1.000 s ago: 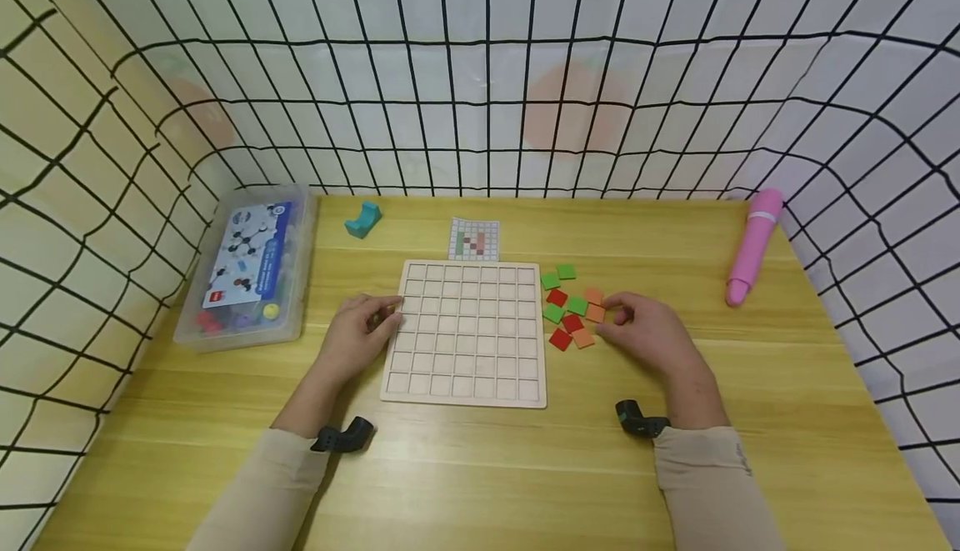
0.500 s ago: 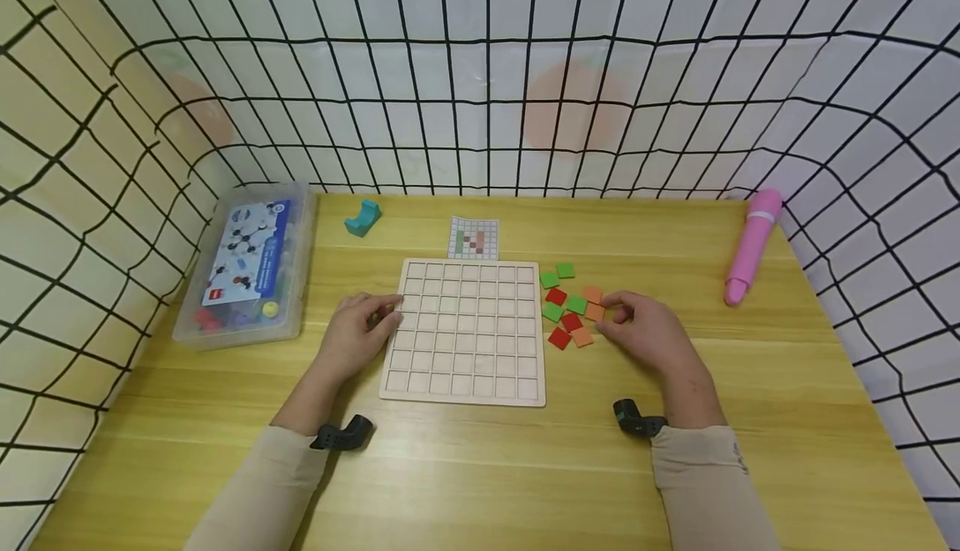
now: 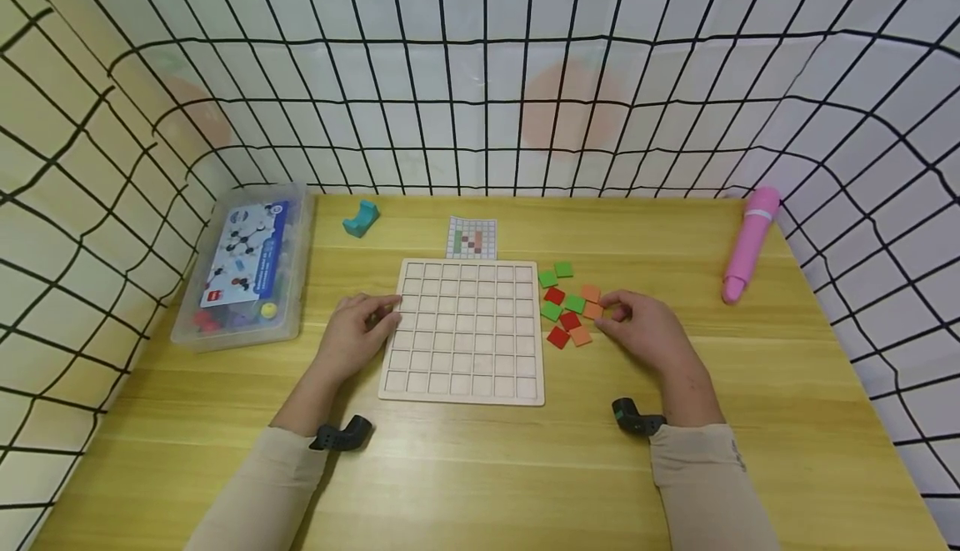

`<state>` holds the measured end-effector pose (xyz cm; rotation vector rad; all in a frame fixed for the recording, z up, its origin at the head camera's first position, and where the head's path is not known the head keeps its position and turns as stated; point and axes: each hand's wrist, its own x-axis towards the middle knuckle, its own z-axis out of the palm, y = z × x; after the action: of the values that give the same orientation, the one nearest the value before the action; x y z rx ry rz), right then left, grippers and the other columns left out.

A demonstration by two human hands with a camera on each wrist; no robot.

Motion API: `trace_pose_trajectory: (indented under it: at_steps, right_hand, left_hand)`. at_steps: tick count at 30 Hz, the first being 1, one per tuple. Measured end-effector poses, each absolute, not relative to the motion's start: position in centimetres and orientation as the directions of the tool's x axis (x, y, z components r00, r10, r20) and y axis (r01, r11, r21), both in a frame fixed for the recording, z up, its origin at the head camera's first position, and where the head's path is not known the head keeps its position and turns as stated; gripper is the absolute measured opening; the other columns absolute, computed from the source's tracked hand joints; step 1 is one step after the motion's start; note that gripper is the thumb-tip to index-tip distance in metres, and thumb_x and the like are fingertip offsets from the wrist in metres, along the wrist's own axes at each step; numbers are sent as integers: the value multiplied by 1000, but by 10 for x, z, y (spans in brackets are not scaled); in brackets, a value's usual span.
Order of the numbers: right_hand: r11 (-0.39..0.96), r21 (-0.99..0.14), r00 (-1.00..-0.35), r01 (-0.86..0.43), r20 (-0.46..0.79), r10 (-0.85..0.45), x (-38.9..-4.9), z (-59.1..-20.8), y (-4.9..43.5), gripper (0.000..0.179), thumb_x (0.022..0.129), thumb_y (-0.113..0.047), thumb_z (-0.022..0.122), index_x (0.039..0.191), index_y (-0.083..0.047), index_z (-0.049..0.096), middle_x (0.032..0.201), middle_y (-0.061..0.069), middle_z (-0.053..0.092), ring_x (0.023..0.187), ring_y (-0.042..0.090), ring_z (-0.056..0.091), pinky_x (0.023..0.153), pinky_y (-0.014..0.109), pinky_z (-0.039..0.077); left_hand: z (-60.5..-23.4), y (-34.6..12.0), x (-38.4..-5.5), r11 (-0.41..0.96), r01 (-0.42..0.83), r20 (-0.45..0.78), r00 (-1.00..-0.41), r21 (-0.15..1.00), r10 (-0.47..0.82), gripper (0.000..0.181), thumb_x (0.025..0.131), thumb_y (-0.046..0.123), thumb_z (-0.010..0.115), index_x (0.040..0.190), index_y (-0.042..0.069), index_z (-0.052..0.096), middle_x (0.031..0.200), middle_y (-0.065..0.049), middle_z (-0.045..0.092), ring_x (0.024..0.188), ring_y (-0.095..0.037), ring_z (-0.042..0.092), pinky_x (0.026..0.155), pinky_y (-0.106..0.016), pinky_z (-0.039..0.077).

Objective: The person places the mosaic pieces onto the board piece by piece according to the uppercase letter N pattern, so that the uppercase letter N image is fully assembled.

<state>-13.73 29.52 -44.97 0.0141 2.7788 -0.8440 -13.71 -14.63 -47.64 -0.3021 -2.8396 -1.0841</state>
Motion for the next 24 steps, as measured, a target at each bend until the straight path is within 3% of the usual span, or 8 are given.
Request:
trace_pose_trajectory:
  at_steps: [24]
  right_hand:
    - [812,-583,-974,-5,-180,-135,-139,-438,277,39,98,-32,69,129,-10,64,101,7,66,88,21,56,78,33,45]
  left_hand:
    - [-478,-146,-137,729,229,171,-973,645,154,31,99,25,67,126,13,73,95,-6,69,88,-24,51,81,-35,38]
